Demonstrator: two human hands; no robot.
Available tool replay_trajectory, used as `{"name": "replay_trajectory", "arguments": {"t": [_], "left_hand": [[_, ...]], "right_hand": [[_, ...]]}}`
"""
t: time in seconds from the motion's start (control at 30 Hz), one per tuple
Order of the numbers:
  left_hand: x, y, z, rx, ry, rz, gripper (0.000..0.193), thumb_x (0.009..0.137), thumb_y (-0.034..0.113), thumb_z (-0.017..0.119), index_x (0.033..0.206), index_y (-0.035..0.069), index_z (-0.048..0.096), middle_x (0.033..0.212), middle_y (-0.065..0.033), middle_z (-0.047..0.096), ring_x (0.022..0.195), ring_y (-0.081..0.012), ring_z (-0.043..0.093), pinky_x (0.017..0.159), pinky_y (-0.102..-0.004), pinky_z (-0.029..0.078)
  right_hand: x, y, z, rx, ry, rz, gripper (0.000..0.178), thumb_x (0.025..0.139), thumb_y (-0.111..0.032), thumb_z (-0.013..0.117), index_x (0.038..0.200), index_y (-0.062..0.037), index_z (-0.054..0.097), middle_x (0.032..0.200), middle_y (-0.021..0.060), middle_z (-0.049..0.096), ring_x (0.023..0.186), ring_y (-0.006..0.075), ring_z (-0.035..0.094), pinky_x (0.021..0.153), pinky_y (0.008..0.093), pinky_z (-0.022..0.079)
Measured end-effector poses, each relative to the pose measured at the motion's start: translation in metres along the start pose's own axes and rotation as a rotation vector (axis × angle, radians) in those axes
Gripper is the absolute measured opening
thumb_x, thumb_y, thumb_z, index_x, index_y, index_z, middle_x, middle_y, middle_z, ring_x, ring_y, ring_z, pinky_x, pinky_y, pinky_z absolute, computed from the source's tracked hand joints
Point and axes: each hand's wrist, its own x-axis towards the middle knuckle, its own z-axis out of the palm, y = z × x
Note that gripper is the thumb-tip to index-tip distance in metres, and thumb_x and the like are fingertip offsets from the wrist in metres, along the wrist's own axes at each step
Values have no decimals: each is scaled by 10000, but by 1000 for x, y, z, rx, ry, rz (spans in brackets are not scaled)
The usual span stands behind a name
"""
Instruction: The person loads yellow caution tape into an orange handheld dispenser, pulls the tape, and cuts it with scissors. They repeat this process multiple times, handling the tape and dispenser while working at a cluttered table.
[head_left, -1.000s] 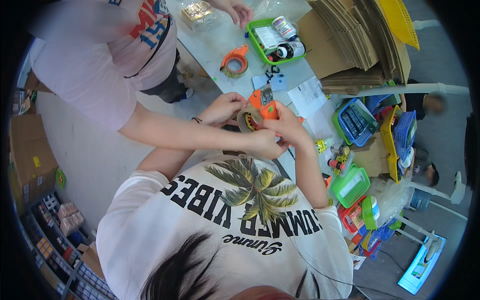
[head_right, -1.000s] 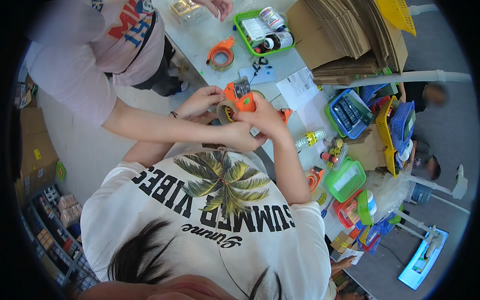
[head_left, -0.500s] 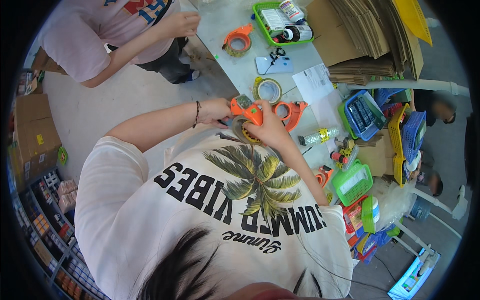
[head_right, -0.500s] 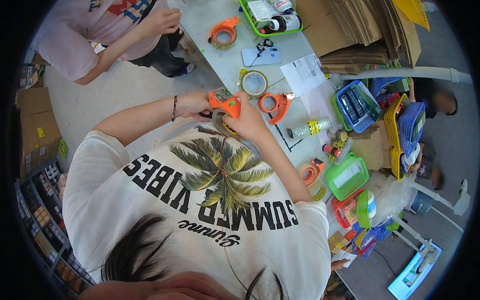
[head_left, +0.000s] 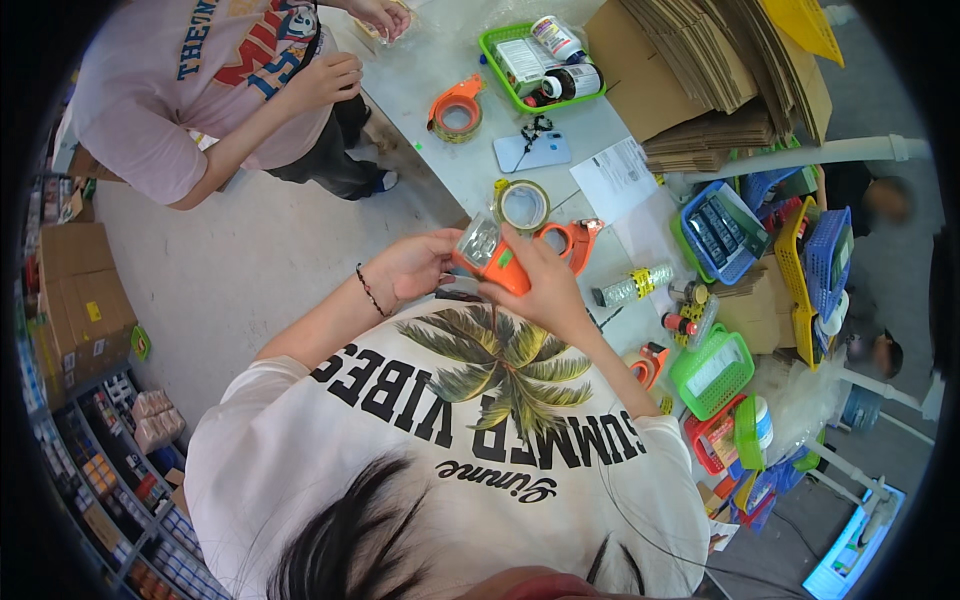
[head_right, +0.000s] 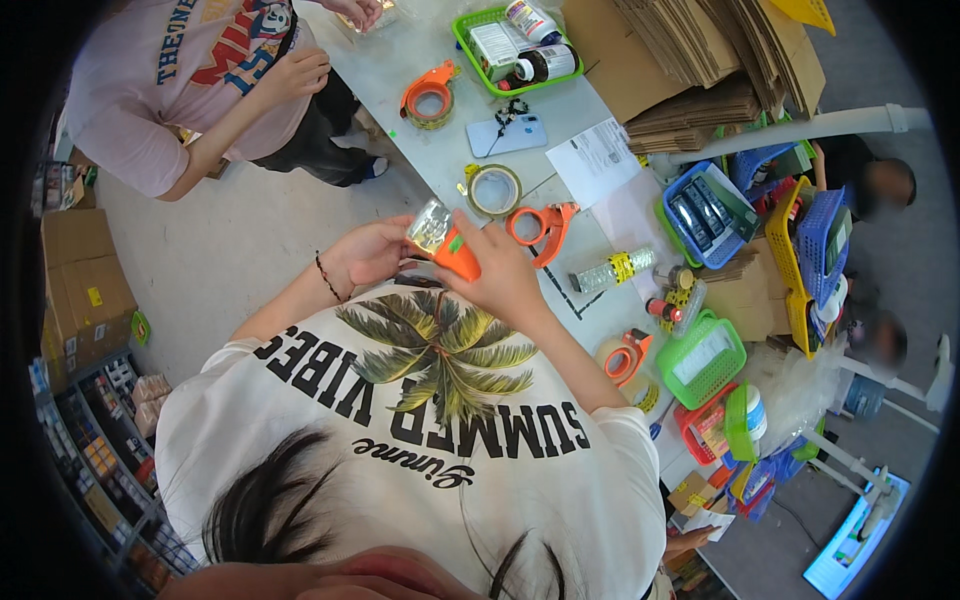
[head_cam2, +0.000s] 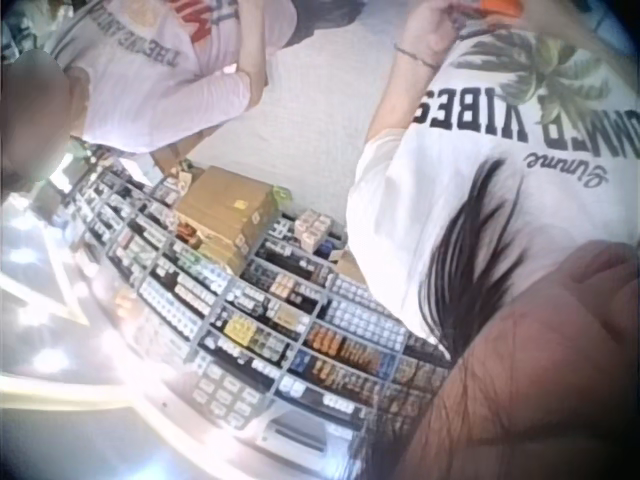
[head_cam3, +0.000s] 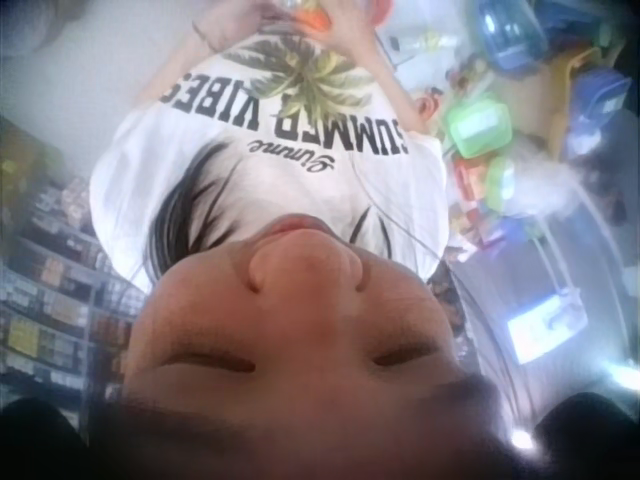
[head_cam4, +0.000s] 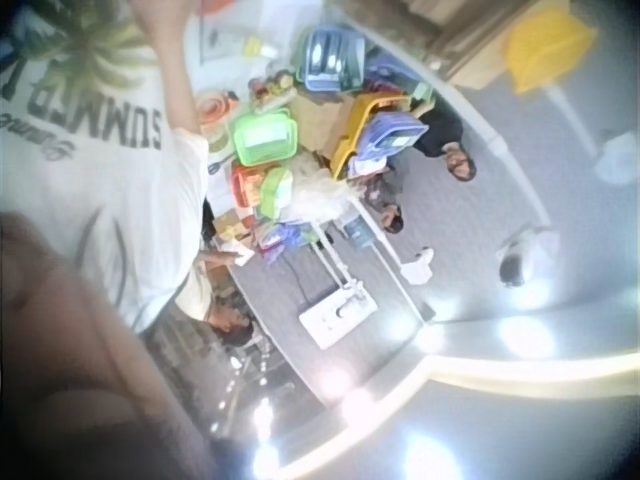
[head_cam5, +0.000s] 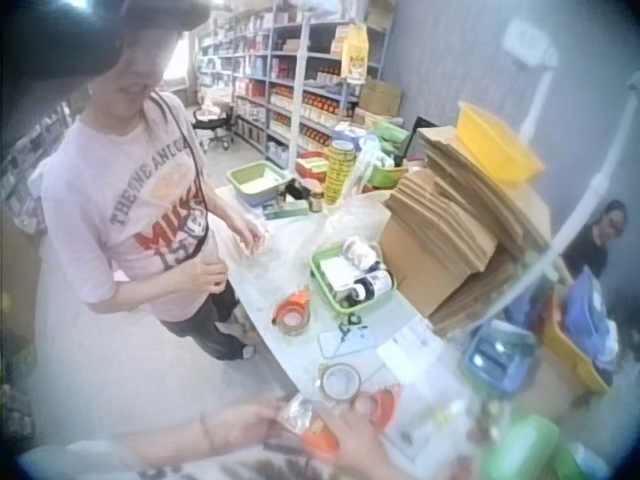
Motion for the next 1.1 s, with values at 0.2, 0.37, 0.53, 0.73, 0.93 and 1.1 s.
{"name": "replay_trajectory", "arguments": {"t": [0.2,0.37,0.53,0.73,0.93,1.1], "left_hand": [[4,29,5,121,-59,84,213,971,128,555,1174,73,592,1090,-21,655,921,-116,627,793,-249,483],[1,86,-20,521,260,509,106,958,135,584,977,48,640,851,42,594,750,-55,515,679,-215,428],[-23,145,-4,1012,370,734,141,942,166,622,929,26,633,805,48,550,775,-67,511,705,-225,429],[-15,209,14,1687,797,1175,120,912,146,651,938,32,623,824,-93,641,774,-177,612,754,-250,457],[-19,304,45,2141,1056,1265,124,879,296,626,909,180,657,794,-15,670,880,-252,637,887,-555,382],[-14,345,45,2320,1215,1427,138,888,327,608,942,221,679,905,14,685,976,-228,606,948,-577,312]], "right_hand": [[3,-6,-10,-251,-29,-150,828,700,-363,827,1390,-69,477,917,126,544,794,298,579,676,381,497],[-6,-9,-31,-199,-12,7,777,721,-285,798,1399,-91,471,907,121,525,788,288,579,667,387,497],[7,-9,-32,-326,24,41,724,719,-243,788,1381,-166,502,913,137,522,834,313,584,712,390,497],[109,20,17,-206,113,87,687,722,-164,738,1366,-168,501,927,156,519,893,358,577,745,432,487],[217,27,70,-36,382,54,774,690,-150,739,1402,-171,436,964,186,494,909,395,546,802,457,465],[264,6,87,40,433,169,857,680,-115,731,1447,-171,353,1036,201,469,1000,403,509,883,458,442]]}}
